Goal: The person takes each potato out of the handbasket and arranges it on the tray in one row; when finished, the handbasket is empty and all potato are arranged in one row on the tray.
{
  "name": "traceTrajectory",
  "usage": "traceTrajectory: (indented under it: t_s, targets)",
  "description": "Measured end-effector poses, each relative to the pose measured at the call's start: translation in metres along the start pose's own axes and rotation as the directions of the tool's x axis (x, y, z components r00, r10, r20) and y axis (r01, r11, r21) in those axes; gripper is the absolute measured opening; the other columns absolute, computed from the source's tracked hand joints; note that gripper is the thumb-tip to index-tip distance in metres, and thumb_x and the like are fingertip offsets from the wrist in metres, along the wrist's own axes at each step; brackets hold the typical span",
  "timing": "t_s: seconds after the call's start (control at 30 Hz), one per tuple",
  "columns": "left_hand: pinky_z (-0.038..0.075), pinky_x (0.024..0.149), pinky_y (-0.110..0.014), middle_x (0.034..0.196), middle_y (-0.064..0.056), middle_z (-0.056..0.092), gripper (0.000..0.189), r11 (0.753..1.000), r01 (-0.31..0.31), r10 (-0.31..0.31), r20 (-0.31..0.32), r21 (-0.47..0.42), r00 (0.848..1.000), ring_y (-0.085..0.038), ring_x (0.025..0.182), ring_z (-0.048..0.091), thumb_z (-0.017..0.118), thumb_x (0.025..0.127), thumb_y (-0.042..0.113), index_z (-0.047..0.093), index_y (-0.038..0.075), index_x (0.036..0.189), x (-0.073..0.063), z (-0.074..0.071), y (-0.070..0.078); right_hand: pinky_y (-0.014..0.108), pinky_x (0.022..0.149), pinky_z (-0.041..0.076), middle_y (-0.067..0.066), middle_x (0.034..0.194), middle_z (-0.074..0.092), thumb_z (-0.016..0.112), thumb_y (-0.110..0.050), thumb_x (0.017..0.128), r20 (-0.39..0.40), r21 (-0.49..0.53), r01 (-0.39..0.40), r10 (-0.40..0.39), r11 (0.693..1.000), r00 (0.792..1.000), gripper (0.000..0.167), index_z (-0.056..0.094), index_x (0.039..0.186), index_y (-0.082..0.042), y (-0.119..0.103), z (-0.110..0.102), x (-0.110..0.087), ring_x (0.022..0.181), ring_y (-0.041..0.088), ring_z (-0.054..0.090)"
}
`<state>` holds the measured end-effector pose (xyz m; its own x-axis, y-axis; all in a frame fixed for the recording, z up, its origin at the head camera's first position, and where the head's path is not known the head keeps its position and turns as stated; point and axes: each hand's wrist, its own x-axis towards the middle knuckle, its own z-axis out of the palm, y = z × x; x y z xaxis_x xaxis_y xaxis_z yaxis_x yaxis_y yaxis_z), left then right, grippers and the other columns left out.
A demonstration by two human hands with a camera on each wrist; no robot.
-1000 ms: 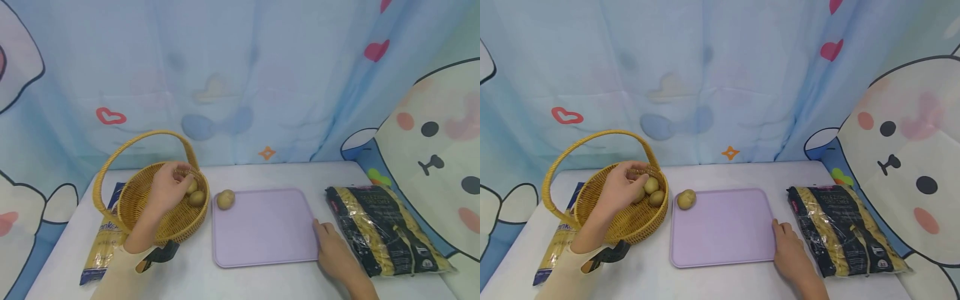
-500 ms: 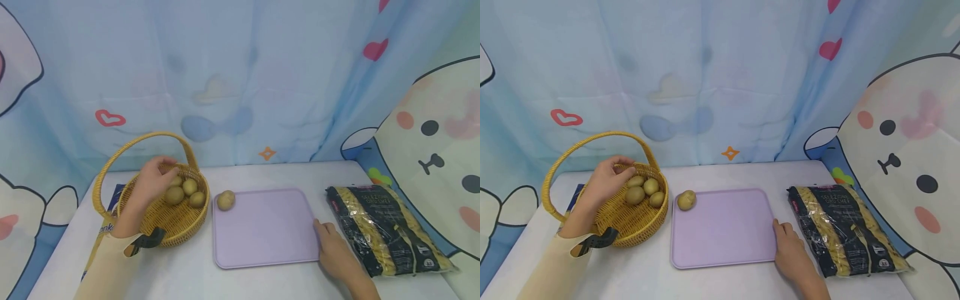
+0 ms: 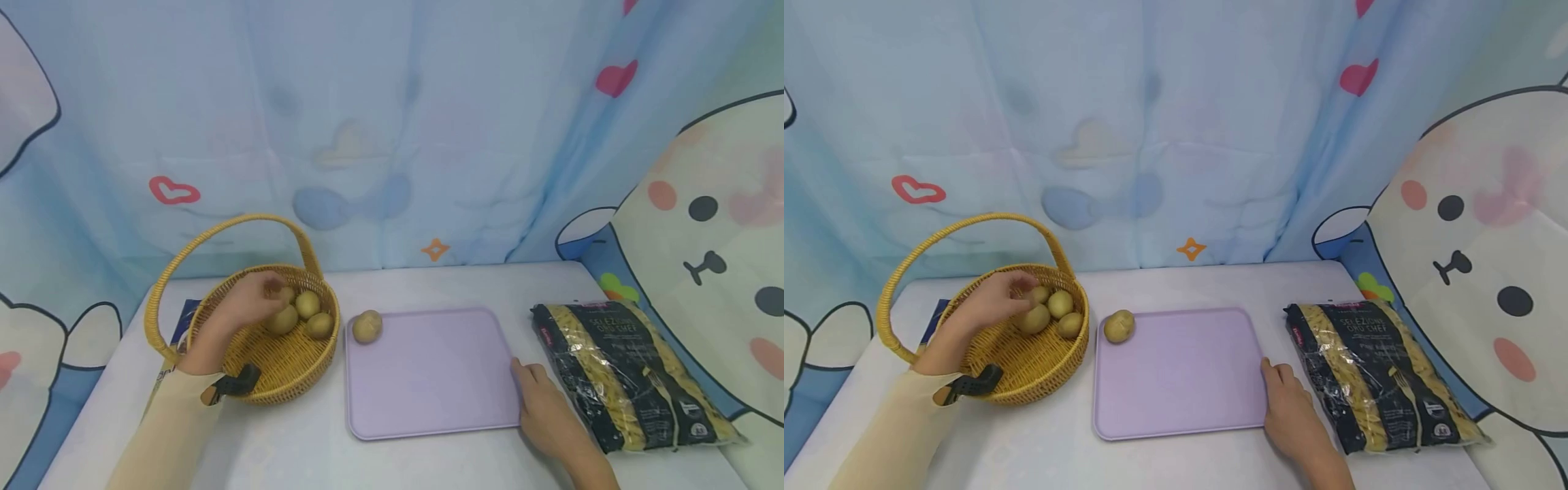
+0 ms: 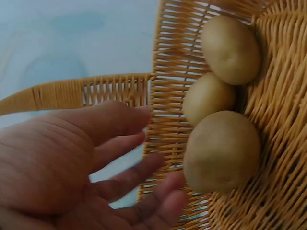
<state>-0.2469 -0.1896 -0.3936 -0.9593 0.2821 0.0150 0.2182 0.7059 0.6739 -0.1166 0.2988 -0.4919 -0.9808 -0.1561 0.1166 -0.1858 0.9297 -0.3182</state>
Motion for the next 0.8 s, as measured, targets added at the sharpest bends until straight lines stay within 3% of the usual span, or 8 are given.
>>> traceTrajectory:
  t_s: [0.1, 0.23, 0.37, 0.5, 0.8]
  targets:
    - [0.048, 0.085, -0.049, 0.123, -0.025, 0.059, 0.041, 1.0, 0.013, -0.014, 0.086, 0.018, 0.996, -0.04, 0.111, 0.055, 0.064, 0.086, 0.009, 0.059, -0.005, 0.124, -0.0004, 0.0041, -0.0023, 0.055, 0.092, 0.044, 0.026, 0.118, 0.05, 0.047, 0.007, 0.091, -0.004, -0.001, -0.001, 0.001, 1.0, 1.0, 0.05, 0.039, 0.139, 0.014, 0.0005, -0.0002, -0.0001, 0.107, 0.042, 0.056]
    - [0.046, 0.091, -0.049, 0.131, -0.026, 0.055, 0.049, 0.999, 0.031, -0.037, 0.138, 0.045, 0.99, -0.04, 0.118, 0.051, 0.061, 0.084, 0.005, 0.055, -0.007, 0.131, -0.0026, 0.0043, -0.0019, 0.055, 0.093, 0.044, 0.026, 0.119, 0.05, 0.047, 0.007, 0.091, 0.009, 0.007, -0.007, 0.007, 1.0, 1.0, 0.051, 0.038, 0.14, 0.013, -0.0007, -0.0008, 0.0001, 0.109, 0.042, 0.056]
    - [0.044, 0.094, -0.05, 0.128, -0.025, 0.058, 0.049, 0.993, 0.013, -0.032, 0.157, 0.119, 0.987, -0.036, 0.115, 0.054, 0.061, 0.081, 0.0, 0.057, -0.008, 0.129, -0.0032, 0.0027, -0.0014, 0.055, 0.093, 0.044, 0.026, 0.119, 0.05, 0.047, 0.009, 0.089, 0.004, 0.015, 0.0, 0.0, 1.0, 1.0, 0.052, 0.038, 0.14, 0.013, -0.0024, -0.0019, 0.0004, 0.109, 0.042, 0.056]
    - [0.047, 0.085, -0.045, 0.123, -0.024, 0.06, 0.047, 0.986, 0.02, -0.05, 0.18, 0.164, 0.982, -0.029, 0.099, 0.055, 0.063, 0.077, -0.003, 0.061, -0.005, 0.124, -0.0015, 0.0035, -0.0019, 0.055, 0.093, 0.044, 0.026, 0.118, 0.05, 0.047, 0.008, 0.089, -0.004, 0.011, 0.001, -0.001, 1.0, 1.0, 0.052, 0.038, 0.14, 0.013, -0.0036, -0.0034, 0.0, 0.107, 0.041, 0.056]
    - [0.045, 0.07, -0.036, 0.126, -0.025, 0.056, 0.044, 0.988, 0.104, -0.124, 0.196, 0.111, 0.973, -0.029, 0.092, 0.053, 0.068, 0.073, -0.004, 0.062, 0.001, 0.116, -0.0044, 0.0098, -0.0047, 0.054, 0.093, 0.044, 0.025, 0.118, 0.05, 0.045, 0.005, 0.093, 0.011, 0.005, -0.011, 0.011, 1.0, 1.0, 0.048, 0.038, 0.14, 0.013, -0.0021, -0.0018, -0.0005, 0.108, 0.04, 0.056]
